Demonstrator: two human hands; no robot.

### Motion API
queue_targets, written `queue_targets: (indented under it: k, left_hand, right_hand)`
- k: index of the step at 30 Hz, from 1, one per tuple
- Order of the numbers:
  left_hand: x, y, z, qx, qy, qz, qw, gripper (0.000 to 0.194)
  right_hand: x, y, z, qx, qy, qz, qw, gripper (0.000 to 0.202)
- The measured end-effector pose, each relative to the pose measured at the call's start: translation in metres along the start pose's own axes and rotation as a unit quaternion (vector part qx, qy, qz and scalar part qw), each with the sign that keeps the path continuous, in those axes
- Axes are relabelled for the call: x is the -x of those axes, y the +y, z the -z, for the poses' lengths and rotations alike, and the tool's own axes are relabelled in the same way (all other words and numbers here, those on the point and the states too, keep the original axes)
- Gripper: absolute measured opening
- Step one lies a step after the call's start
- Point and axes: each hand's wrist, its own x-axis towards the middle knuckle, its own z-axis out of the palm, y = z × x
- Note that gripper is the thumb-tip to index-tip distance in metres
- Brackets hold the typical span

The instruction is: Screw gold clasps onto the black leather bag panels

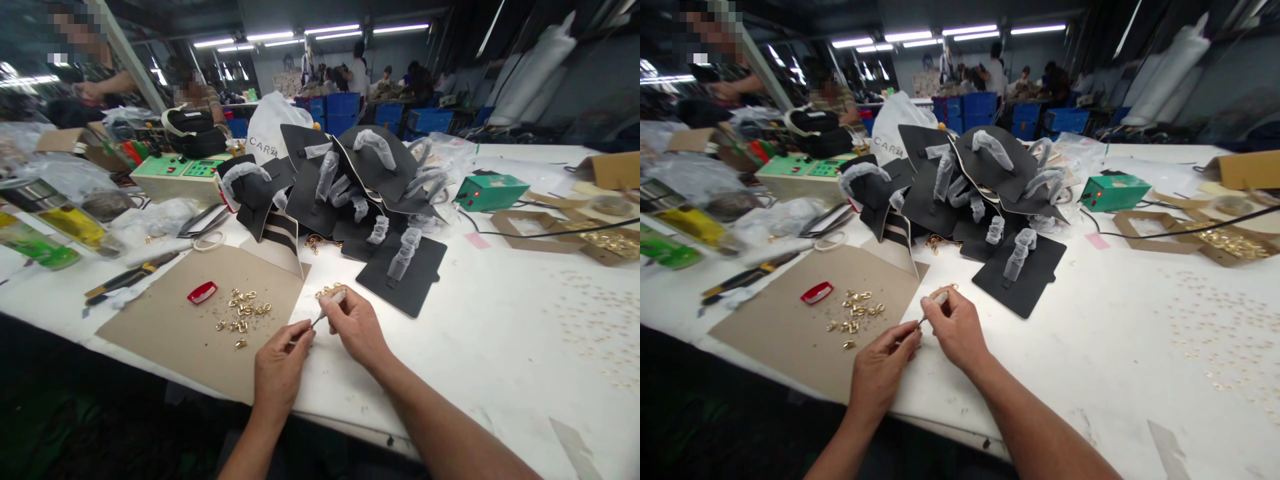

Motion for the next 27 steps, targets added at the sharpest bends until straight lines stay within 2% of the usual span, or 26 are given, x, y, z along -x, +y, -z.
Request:
queue_targets:
  k: [6,13,27]
  left_hand:
    - [-0.0024,-0.0053,-0.0013,0.026,0.012,0.022,0.999,0.049]
    - [-0.0028,-0.0081,-0.0007,0.004,0.008,0.008,1.000,0.038]
    - [-0.0003,-0.0053,-0.0001,0.004,0.012,-0.008,1.000,0.034]
  right_hand:
    - [0.0001,0.0007,-0.0002,0.046,0.007,0.025,0.999,0.027]
    - [0.0000,0.0009,-0.0007,0.065,0.005,0.037,0.997,0.026]
    - [-0.0006,0.0033,-0.0023,0.099,0.002,0.040,0.994,0.026]
